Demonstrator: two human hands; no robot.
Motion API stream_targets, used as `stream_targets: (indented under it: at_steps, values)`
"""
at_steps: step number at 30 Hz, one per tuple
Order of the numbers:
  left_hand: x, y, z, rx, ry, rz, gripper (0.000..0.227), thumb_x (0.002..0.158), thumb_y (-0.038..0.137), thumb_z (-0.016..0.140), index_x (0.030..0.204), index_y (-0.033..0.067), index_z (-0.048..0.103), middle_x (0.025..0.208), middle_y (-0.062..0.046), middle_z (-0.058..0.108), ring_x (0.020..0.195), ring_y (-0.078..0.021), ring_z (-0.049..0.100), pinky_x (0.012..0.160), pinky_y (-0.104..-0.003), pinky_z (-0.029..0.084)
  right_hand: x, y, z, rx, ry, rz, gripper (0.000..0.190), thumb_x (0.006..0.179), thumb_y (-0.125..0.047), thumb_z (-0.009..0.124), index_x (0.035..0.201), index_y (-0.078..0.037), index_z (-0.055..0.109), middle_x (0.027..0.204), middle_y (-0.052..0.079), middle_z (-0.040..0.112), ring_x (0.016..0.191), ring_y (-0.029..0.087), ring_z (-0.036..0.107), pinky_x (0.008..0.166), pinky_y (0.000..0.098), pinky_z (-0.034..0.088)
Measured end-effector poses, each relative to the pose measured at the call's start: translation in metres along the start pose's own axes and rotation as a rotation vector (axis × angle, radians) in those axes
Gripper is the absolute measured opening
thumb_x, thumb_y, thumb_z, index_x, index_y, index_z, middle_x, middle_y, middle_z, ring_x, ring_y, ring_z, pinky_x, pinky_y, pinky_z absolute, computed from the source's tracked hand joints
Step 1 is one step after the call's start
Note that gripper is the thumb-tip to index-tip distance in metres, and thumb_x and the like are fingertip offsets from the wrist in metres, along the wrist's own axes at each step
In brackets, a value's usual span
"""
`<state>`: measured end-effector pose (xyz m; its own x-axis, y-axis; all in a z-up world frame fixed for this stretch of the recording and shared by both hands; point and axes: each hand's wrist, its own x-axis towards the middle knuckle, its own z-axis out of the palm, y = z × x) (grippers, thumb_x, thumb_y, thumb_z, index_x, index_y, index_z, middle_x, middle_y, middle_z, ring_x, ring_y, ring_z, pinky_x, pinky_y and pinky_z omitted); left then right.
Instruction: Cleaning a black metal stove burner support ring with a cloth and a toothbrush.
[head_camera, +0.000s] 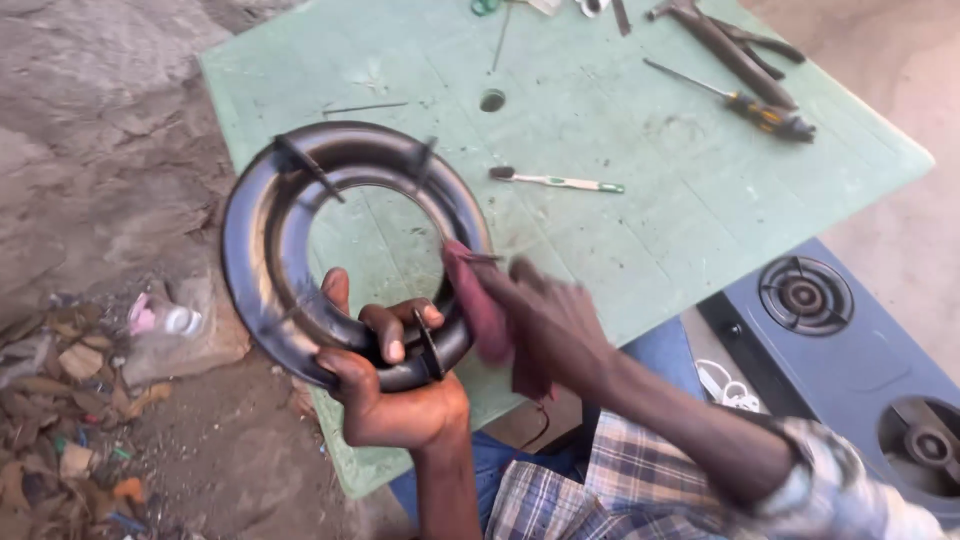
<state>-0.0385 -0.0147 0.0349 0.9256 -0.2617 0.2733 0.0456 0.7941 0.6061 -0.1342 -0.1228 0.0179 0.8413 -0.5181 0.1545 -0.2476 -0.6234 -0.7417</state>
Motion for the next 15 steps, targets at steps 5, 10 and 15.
stream_targets:
  at_steps: [5, 10, 15]
  values:
    - [0.010, 0.008, 0.000, -0.037, 0.027, -0.054, 0.083, 0.098, 0.054, 0.066, 0.150, -0.0082, 0.044, 0.092, -0.001, 0.057, 0.077, -0.0162, 0.055, 0.078, -0.044, 0.054, -0.002, -0.007, 0.002, -0.200, 0.093, -0.058, 0.079, 0.063, -0.004, 0.076, 0.138, -0.013, 0.052, 0.104, 0.016, 0.061, 0.078, 0.038, 0.068, 0.054, 0.0488, 0.053]
    - [0.033, 0.019, -0.010, -0.130, 0.016, -0.019, 0.076, 0.100, 0.052, 0.067, 0.149, -0.0022, 0.048, 0.076, 0.000, 0.053, 0.078, -0.0182, 0.058, 0.079, -0.042, 0.054, -0.042, 0.007, -0.002, -0.121, 0.053, 0.093, 0.065, 0.076, -0.009, 0.077, 0.136, -0.018, 0.054, 0.100, 0.014, 0.065, 0.072, 0.036, 0.070, 0.057, 0.0477, 0.055]
    - [0.038, 0.023, -0.019, -0.211, -0.070, 0.023, 0.067, 0.106, 0.053, 0.064, 0.149, 0.0049, 0.047, 0.070, 0.001, 0.053, 0.074, -0.0191, 0.059, 0.084, -0.038, 0.050, -0.058, 0.031, -0.023, 0.750, -0.078, 0.511, 0.059, 0.082, -0.010, 0.073, 0.140, -0.009, 0.064, 0.083, 0.019, 0.080, 0.058, 0.030, 0.078, 0.056, 0.0424, 0.064]
